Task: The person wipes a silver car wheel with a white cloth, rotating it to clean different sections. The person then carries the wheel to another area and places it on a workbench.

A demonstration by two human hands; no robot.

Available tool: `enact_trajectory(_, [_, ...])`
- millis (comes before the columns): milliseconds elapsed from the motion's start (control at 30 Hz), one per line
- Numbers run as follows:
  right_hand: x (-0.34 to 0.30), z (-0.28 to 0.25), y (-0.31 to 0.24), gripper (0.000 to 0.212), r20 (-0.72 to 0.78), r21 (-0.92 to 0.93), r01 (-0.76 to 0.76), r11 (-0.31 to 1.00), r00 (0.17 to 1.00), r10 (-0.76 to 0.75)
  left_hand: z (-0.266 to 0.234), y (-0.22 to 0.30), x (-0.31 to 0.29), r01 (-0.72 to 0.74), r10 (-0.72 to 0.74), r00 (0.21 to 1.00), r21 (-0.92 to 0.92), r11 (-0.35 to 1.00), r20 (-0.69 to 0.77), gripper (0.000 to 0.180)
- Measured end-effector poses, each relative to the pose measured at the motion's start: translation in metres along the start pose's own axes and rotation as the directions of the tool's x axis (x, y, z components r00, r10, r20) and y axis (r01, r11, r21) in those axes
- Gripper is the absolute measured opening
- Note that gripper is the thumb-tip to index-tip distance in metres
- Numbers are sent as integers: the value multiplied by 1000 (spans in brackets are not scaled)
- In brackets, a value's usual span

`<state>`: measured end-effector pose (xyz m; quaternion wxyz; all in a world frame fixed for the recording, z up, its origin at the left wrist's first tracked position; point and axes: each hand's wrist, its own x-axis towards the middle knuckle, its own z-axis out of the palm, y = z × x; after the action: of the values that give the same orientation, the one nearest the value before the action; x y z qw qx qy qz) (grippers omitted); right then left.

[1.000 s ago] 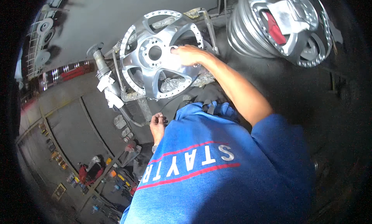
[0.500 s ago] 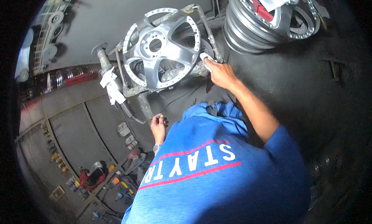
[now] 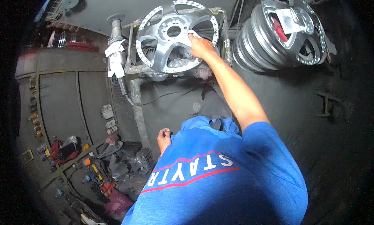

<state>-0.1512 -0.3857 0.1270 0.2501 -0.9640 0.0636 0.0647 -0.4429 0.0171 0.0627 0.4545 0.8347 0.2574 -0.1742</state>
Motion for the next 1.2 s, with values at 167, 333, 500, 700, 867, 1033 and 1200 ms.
enact_trajectory(167, [12,1,20,54,27,98,4,995,1000,-7,23,9,16,-23,23,1000,-20,1000,-10,24])
enact_trajectory(333, [-69,9,67,69,203,224,-140,964,975,94,36,36,40,22,-42,996,-226,974,-82,21])
enact_trajectory(500, [-69,-13,137,62,149,325,-21,945,988,-30,52,86,58,59,-71,996,-194,979,-56,21])
enact_trajectory(700, [87,-84,150,62,-19,149,99,984,995,-97,67,122,76,90,-125,984,-245,965,-130,22])
enact_trajectory(867, [169,-91,147,69,217,-163,354,921,923,-316,85,126,58,141,-200,959,-276,951,-198,22])
enact_trajectory(1033, [160,-80,143,67,202,-178,235,956,959,-198,105,119,24,249,-317,922,-288,925,-220,21])
enact_trajectory(1200, [143,-72,97,73,114,-129,216,968,973,-202,123,110,11,302,-387,887,-315,900,-254,19])
